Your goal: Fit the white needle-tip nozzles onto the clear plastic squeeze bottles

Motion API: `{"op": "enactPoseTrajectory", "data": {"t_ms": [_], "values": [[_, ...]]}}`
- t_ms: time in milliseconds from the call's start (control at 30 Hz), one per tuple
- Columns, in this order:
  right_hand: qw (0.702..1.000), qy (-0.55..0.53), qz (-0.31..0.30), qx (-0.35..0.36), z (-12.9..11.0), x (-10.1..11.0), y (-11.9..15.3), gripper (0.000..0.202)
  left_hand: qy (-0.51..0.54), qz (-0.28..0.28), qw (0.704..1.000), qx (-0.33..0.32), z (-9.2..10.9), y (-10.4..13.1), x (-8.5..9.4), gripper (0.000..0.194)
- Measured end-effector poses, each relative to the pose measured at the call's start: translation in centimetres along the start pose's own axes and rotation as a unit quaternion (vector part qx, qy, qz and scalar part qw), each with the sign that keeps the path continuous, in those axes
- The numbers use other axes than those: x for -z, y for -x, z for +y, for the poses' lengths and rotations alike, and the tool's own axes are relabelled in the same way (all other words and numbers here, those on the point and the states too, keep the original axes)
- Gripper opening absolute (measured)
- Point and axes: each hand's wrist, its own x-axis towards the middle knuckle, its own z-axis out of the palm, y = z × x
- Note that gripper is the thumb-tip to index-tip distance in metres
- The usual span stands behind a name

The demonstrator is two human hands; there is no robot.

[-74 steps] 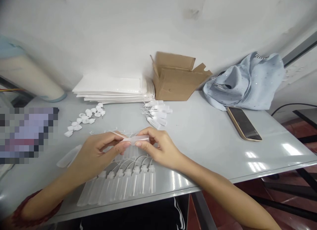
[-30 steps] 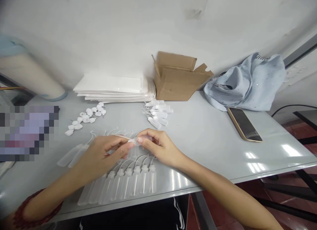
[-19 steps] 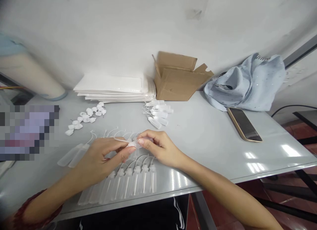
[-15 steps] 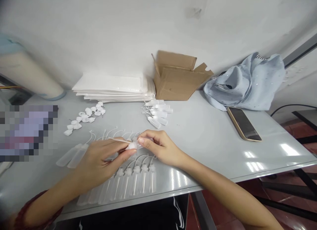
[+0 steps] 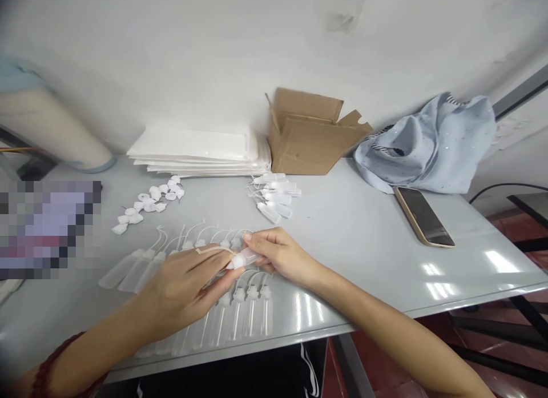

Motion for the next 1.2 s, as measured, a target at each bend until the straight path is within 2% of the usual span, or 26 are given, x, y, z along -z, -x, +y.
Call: {"op": "enactPoseTrajectory", "data": {"t_ms": [133, 333, 733, 900, 1000, 1033, 1100, 1200], "values": [[0.998, 0.036, 0.023, 0.041, -0.3, -0.2, 0.1, 0.042, 0.098, -0.026, 0.99, 0.097, 0.0, -0.2, 0.2, 0.017], [0.991, 0.108, 0.049, 0.067, -0.8, -0.2, 0.3, 0.043, 0.123, -0.06, 0.977, 0.165, 0.0, -0.2, 0.3, 0.022], [0.992, 0.108, 0.027, 0.063, -1.1, -0.1, 0.7, 0.042, 0.185, -0.024, 0.973, 0.139, 0.1, -0.3, 0.4, 0.018], [0.995, 0.087, 0.015, 0.036, -0.9, 0.2, 0.6, 0.041, 0.144, -0.025, 0.984, 0.102, 0.2, -0.1, 0.3, 0.018], [0.997, 0.071, 0.007, 0.021, -1.0, 0.5, 0.5, 0.042, 0.148, -0.019, 0.98, 0.132, 0.1, -0.2, 0.1, 0.013], [0.995, 0.088, 0.024, 0.027, -1.2, 0.8, 0.5, 0.043, 0.161, -0.013, 0.974, 0.156, 0.1, -0.2, 0.2, 0.009], [0.979, 0.156, 0.109, 0.069, -1.7, 1.4, 0.6, 0.043, 0.193, -0.011, 0.953, 0.233, -0.1, -0.5, 0.6, 0.01], [0.914, 0.24, 0.287, 0.155, -2.4, 2.7, 0.4, 0.036, 0.212, 0.016, 0.902, 0.376, -0.6, -1.1, 1.8, 0.015]]}}
